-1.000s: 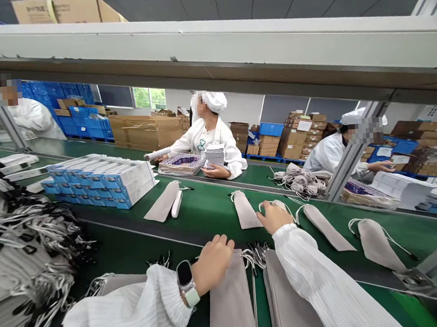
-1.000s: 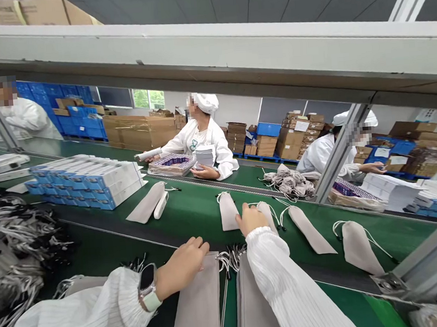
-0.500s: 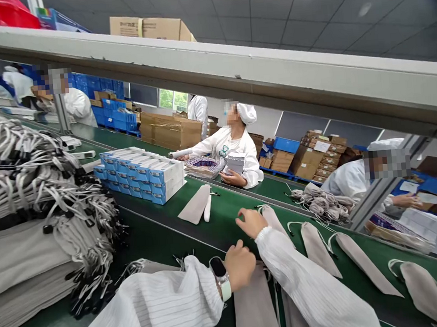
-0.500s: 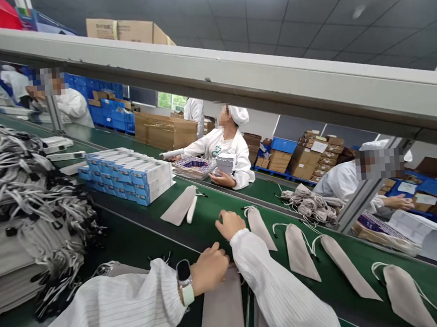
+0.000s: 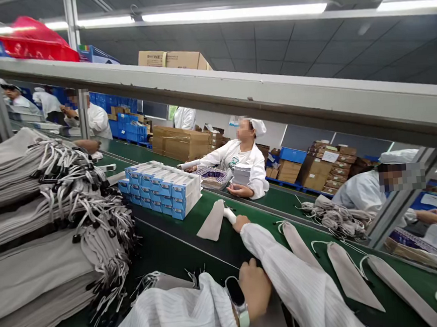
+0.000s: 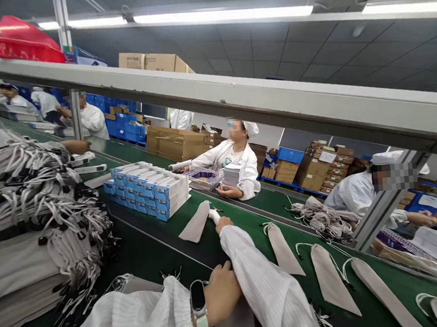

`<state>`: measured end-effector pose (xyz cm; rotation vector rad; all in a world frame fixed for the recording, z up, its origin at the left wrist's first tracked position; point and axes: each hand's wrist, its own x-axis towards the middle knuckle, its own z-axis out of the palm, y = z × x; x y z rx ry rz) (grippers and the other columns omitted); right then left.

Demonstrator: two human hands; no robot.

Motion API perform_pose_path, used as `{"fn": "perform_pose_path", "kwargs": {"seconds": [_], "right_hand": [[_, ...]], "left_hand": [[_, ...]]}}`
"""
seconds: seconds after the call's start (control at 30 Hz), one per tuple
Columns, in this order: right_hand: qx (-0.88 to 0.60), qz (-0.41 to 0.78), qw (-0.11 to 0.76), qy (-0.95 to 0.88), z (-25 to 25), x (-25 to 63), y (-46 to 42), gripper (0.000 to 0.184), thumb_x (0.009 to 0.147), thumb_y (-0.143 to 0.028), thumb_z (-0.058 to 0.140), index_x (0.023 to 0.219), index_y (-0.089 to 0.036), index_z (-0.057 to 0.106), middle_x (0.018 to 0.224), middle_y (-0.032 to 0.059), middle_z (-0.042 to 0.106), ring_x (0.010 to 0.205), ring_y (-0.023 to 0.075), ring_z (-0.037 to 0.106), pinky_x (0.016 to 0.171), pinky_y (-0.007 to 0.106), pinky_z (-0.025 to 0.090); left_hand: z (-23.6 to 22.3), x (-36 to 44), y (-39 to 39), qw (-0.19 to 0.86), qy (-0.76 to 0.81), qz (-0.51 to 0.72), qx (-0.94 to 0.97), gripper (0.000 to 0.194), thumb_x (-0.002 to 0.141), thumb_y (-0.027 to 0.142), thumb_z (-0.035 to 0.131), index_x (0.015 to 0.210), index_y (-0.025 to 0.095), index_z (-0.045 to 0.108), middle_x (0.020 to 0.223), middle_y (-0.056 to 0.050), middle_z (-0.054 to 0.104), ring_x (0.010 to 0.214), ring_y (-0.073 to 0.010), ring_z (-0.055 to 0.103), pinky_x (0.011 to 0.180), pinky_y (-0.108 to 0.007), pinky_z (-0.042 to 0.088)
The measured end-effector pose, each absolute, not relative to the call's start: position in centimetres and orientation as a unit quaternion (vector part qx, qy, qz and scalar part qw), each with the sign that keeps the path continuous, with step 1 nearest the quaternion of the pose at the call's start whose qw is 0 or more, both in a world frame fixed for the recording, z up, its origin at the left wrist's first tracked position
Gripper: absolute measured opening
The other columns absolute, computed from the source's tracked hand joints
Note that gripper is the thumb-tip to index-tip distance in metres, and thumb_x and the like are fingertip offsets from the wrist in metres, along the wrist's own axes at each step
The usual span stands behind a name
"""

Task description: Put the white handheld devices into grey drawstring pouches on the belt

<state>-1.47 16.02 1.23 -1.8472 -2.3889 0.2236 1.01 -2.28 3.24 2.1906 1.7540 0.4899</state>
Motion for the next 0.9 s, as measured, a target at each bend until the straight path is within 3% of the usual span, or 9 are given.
{"fn": "perform_pose_path", "kwargs": {"seconds": [0.1,0.23,0.37,0.47,0.57,0.67,0.77,0.9], "right_hand": [[-0.623,0.050,0.077,-0.777,2.5,2.7,16.1,0.024,0.062,-0.012,0.058,0.086,-0.008,0.059,0.089,0.0169,0.061,0.080,0.0267,0.059,0.065,0.031,0.043],[-0.629,-0.023,0.165,-0.760,4.9,9.5,14.9,0.028,0.072,-0.010,0.047,0.099,-0.006,0.051,0.104,0.0195,0.052,0.092,0.0267,0.053,0.077,0.035,0.039],[-0.624,-0.052,0.268,-0.732,6.1,15.1,12.8,0.030,0.082,-0.022,0.033,0.107,-0.008,0.043,0.105,0.0157,0.050,0.094,0.0228,0.050,0.078,0.033,0.038],[-0.589,0.050,0.422,-0.687,5.0,17.6,11.9,0.037,0.077,-0.038,0.039,0.105,-0.014,0.042,0.092,0.0089,0.055,0.081,0.0223,0.055,0.072,0.036,0.042],[-0.479,0.276,0.544,-0.631,3.6,18.0,11.8,0.044,0.068,-0.042,0.053,0.103,-0.018,0.042,0.090,0.0058,0.055,0.075,0.0208,0.058,0.073,0.038,0.044],[-0.380,0.440,0.583,-0.568,4.2,17.3,11.3,0.048,0.061,-0.039,0.063,0.101,-0.019,0.044,0.092,0.0046,0.056,0.078,0.0193,0.059,0.078,0.037,0.045],[-0.331,0.500,0.612,-0.515,6.4,17.0,9.9,0.050,0.057,-0.035,0.068,0.100,-0.022,0.045,0.093,0.0033,0.058,0.082,0.0192,0.059,0.080,0.036,0.045],[-0.296,0.545,0.604,-0.501,9.1,17.1,7.6,0.059,0.057,-0.031,0.070,0.107,-0.027,0.040,0.096,0.0035,0.058,0.083,0.0208,0.060,0.078,0.038,0.047]], "left_hand": [[3.7,0.4,-2.2,0.094,0.585,0.122,0.796,0.011,0.069,0.004,0.049,0.070,0.010,0.058,0.071,-0.012,0.058,0.086,-0.0274,0.046,0.069,-0.038,0.037],[3.8,-0.1,-1.9,0.048,0.545,0.108,0.830,0.029,0.061,-0.003,0.052,0.085,0.012,0.052,0.083,-0.009,0.056,0.084,-0.0229,0.048,0.065,-0.031,0.041],[3.4,0.2,-2.0,0.017,0.558,0.099,0.824,0.035,0.057,-0.009,0.050,0.087,0.009,0.049,0.094,-0.013,0.051,0.088,-0.0260,0.047,0.061,-0.031,0.043],[3.4,0.7,-2.3,0.000,0.568,0.085,0.818,0.027,0.062,-0.007,0.046,0.084,0.010,0.050,0.088,-0.012,0.053,0.085,-0.0262,0.049,0.063,-0.035,0.044],[3.6,1.2,-2.5,-0.009,0.586,0.065,0.808,0.026,0.068,-0.004,0.043,0.090,0.010,0.049,0.085,-0.011,0.055,0.078,-0.0239,0.052,0.062,-0.035,0.045],[3.8,1.3,-2.4,-0.012,0.605,0.037,0.796,0.021,0.069,-0.002,0.045,0.085,0.009,0.051,0.083,-0.011,0.056,0.077,-0.0241,0.053,0.061,-0.034,0.046],[4.0,1.2,-2.4,-0.011,0.607,0.017,0.794,0.017,0.068,-0.003,0.045,0.078,0.010,0.052,0.080,-0.010,0.056,0.078,-0.0237,0.053,0.061,-0.033,0.046],[3.9,1.1,-2.6,-0.017,0.596,0.012,0.802,0.032,0.062,-0.005,0.047,0.091,0.010,0.048,0.091,-0.011,0.053,0.079,-0.0231,0.052,0.059,-0.030,0.046]]}}
